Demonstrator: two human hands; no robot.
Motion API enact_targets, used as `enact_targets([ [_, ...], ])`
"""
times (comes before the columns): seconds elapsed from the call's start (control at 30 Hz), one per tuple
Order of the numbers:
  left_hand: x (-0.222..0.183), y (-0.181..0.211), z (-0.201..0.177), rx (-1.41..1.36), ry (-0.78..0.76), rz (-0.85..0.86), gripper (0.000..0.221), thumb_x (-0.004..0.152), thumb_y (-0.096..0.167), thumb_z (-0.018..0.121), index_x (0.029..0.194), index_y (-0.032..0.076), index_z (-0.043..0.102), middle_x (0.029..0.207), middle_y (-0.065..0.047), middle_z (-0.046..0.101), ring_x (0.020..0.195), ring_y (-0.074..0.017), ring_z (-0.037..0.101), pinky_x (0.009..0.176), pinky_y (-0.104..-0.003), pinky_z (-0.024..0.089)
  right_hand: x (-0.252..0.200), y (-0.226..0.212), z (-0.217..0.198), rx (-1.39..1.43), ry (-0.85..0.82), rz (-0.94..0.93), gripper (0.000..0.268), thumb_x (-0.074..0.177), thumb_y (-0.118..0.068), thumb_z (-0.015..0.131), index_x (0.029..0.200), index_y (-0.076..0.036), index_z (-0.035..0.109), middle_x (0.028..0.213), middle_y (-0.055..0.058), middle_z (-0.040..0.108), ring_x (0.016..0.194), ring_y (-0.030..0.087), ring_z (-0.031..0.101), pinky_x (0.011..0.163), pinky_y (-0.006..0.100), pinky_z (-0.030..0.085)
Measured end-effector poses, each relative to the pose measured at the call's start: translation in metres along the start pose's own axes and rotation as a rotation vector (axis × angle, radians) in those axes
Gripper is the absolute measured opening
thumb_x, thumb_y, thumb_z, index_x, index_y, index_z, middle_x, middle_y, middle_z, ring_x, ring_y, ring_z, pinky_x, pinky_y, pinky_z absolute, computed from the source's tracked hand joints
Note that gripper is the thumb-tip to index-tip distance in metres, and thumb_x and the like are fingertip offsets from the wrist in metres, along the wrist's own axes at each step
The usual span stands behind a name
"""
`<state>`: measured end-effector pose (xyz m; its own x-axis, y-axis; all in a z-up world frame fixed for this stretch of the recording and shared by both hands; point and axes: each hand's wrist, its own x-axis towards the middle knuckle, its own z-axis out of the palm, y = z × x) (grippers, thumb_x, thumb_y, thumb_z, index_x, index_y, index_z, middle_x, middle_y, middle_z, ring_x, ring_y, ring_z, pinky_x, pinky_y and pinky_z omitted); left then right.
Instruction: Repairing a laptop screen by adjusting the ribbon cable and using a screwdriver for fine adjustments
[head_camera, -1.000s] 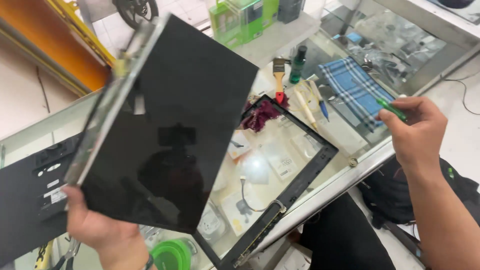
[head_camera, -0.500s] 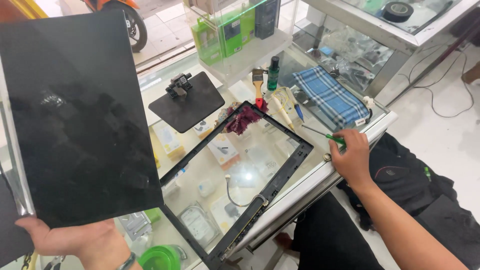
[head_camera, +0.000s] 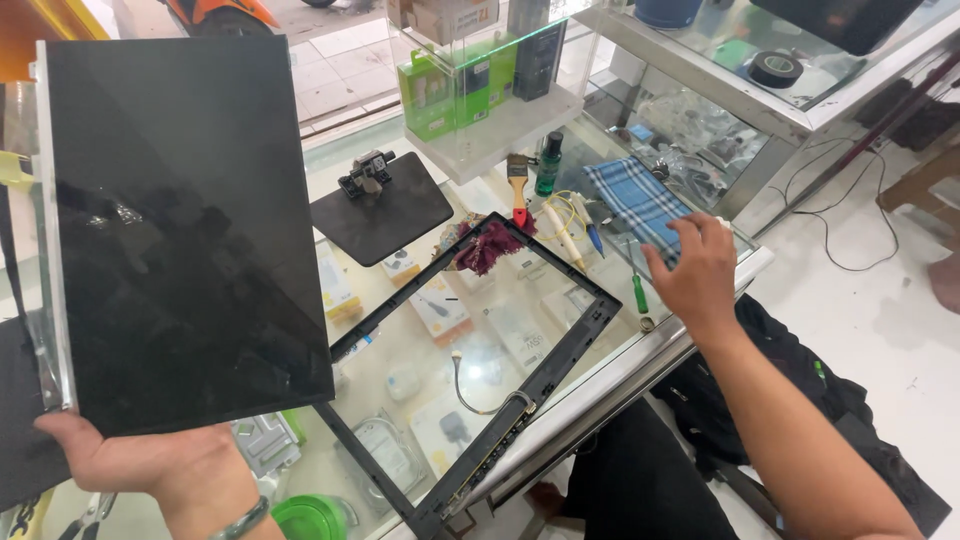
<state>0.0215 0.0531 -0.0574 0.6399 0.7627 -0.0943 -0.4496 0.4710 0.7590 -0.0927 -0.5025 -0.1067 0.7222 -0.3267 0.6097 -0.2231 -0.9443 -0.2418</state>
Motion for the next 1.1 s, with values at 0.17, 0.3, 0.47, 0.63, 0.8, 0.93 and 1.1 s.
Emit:
enact_targets([
  [0.17,-0.026,0.015,0.022,0.068,0.184,-0.038,0.096,0.058,0.070,0.072,0.138,0.017,0.067,0.153,-0.015,0.051,0.137,-0.0343,0.058,0.110,-0.050,0.045,0.041,0.003,0.003,-0.112,-0.595,0.278,0.078,0.094,-0.055,0.063,0.152,-0.005,0.046,0.148,0.018,0.047,0.133,0.040,0.048,0.102,0.055,0.047],
  [0.3,-0.011,0.002,0.010,0.084,0.056,0.079,0.083,0.068,0.068,0.077,0.132,0.016,0.069,0.144,-0.015,0.061,0.133,-0.0368,0.062,0.109,-0.052,0.049,0.027,0.029,0.036,-0.024,-0.446,0.203,0.054,0.098,-0.040,0.064,0.137,-0.003,0.063,0.130,0.016,0.065,0.116,0.039,0.062,0.094,0.053,0.052],
  [0.47,-0.058,0.041,0.045,-0.037,0.086,-0.159,0.087,0.054,0.059,0.079,0.128,0.014,0.072,0.138,-0.012,0.070,0.128,-0.0308,0.073,0.108,-0.045,0.061,0.009,0.036,0.044,0.297,0.030,0.322,0.029,0.107,-0.027,0.057,0.121,-0.006,0.071,0.088,0.011,0.069,0.072,0.027,0.057,0.069,0.043,0.043],
  [0.63,-0.096,0.070,0.068,-0.203,-0.106,-0.354,0.080,0.054,0.045,0.071,0.123,0.005,0.077,0.133,-0.015,0.079,0.124,-0.0343,0.078,0.108,-0.042,0.064,0.002,0.045,0.033,0.647,0.281,0.627,0.030,0.111,-0.033,0.048,0.116,-0.008,0.065,0.098,0.001,0.058,0.088,0.015,0.052,0.082,0.032,0.045],
  [0.8,-0.074,0.048,0.054,-0.127,-0.066,-0.263,0.079,0.054,0.050,0.073,0.120,0.005,0.078,0.132,-0.015,0.080,0.123,-0.0332,0.080,0.108,-0.042,0.065,0.001,0.032,0.032,0.504,0.242,0.410,0.027,0.109,-0.029,0.055,0.116,-0.006,0.068,0.100,0.005,0.065,0.092,0.020,0.057,0.081,0.036,0.045],
  [0.93,-0.085,0.057,0.060,-0.117,0.038,-0.308,0.080,0.049,0.048,0.075,0.118,0.008,0.079,0.128,-0.012,0.082,0.118,-0.0298,0.081,0.104,-0.039,0.066,0.000,0.021,0.025,0.407,0.300,0.253,0.028,0.108,-0.023,0.055,0.122,-0.003,0.069,0.108,0.010,0.071,0.097,0.027,0.064,0.085,0.040,0.048],
  [1.1,-0.087,0.060,0.060,-0.131,-0.011,-0.334,0.084,0.049,0.048,0.074,0.122,0.006,0.077,0.130,-0.013,0.080,0.121,-0.0313,0.080,0.105,-0.040,0.065,-0.005,0.023,0.025,0.230,0.434,0.191,0.024,0.104,-0.014,0.061,0.120,0.002,0.071,0.111,0.016,0.069,0.103,0.034,0.063,0.091,0.046,0.049],
])
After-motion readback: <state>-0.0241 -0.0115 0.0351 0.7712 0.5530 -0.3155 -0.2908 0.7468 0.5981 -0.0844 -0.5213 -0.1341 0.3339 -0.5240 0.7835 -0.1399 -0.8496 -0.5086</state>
